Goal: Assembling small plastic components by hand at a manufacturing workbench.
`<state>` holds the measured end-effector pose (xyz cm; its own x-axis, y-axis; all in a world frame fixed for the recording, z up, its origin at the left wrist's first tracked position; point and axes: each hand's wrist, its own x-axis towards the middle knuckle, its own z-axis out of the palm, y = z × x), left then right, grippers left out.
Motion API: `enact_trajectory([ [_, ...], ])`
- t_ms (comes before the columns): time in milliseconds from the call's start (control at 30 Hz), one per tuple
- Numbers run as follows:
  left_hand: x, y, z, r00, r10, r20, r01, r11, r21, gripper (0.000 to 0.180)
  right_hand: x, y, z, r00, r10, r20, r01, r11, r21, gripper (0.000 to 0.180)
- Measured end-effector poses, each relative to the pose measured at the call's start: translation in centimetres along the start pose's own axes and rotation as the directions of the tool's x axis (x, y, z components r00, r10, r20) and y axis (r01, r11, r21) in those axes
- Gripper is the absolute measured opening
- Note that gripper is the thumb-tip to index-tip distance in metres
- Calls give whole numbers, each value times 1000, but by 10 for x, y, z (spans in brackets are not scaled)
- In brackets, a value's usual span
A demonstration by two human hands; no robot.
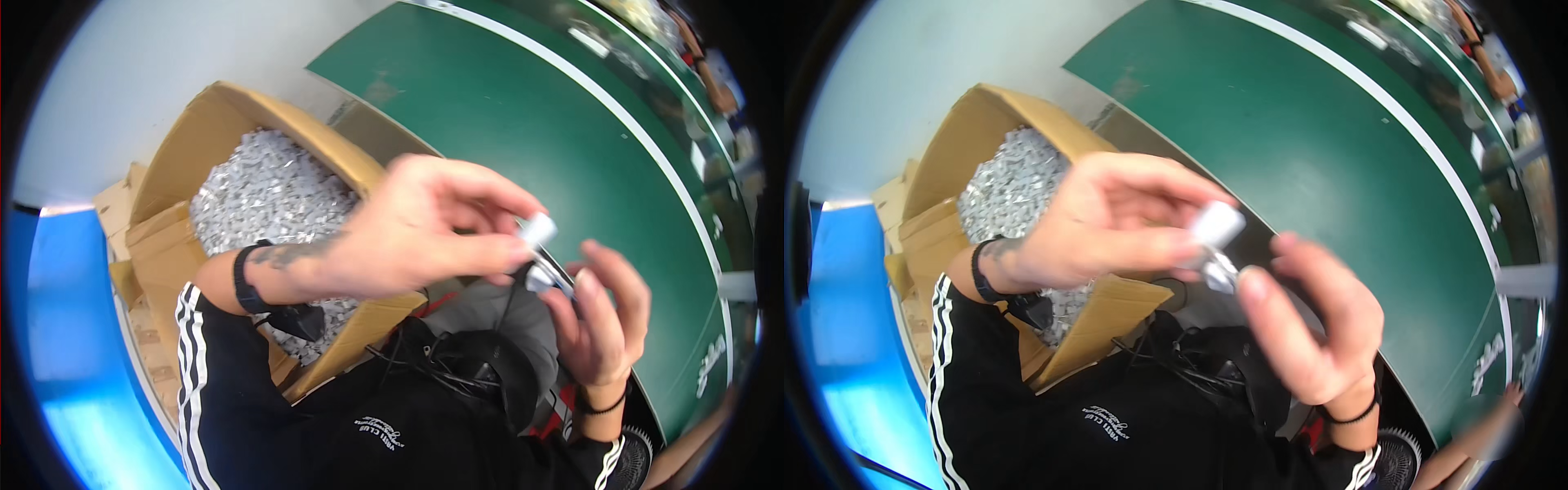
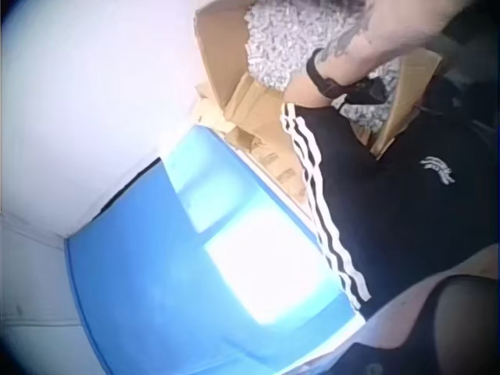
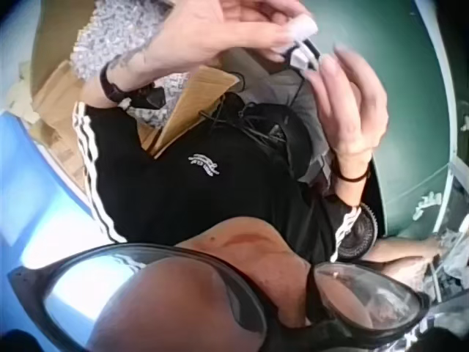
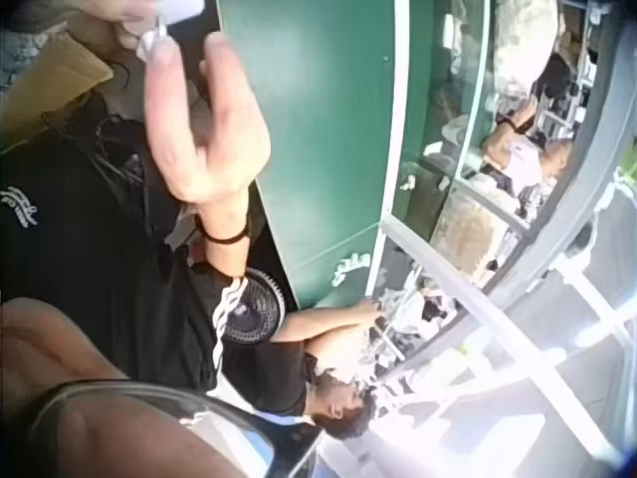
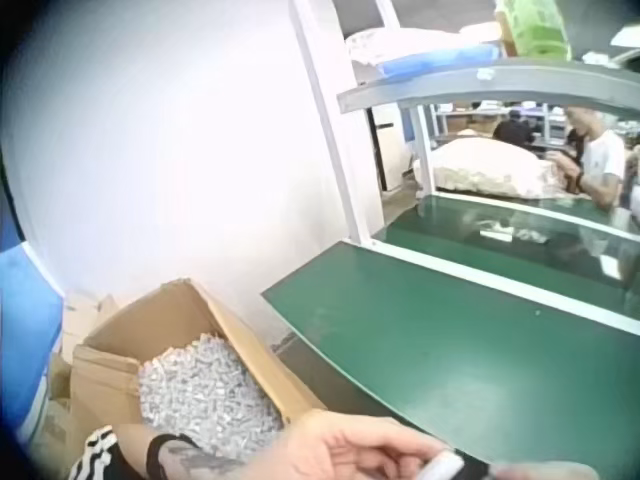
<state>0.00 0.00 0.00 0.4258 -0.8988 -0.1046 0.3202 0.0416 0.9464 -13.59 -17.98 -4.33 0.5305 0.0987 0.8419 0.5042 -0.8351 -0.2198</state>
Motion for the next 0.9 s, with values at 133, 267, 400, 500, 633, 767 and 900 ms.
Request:
enact_trajectory([
  [133,25,-22,35,979,-150,140,167,979,-119,21,-18,-10,-27,996,-74,-57,72,997,-39,28],
  [267,40,-33,58,963,-173,206,197,975,-105,17,-45,-8,-60,999,38,-21,-40,994,-104,26],
  [400,46,-43,65,967,-119,226,146,984,-105,14,-61,-9,-58,971,234,-58,-239,963,-121,29],
  [500,49,-49,64,975,-37,221,37,999,4,13,-73,-11,-52,919,380,-109,-370,924,97,26],
  [633,53,-53,56,871,243,428,-462,702,542,13,-92,-15,-41,755,627,-192,-542,762,355,9],
  [767,45,-55,58,818,363,447,-575,508,641,23,-99,-21,-34,678,720,-148,-599,658,457,9],
  [900,44,-56,56,795,308,522,-603,321,730,30,-100,-19,-30,720,679,-140,-568,693,444,9],
])
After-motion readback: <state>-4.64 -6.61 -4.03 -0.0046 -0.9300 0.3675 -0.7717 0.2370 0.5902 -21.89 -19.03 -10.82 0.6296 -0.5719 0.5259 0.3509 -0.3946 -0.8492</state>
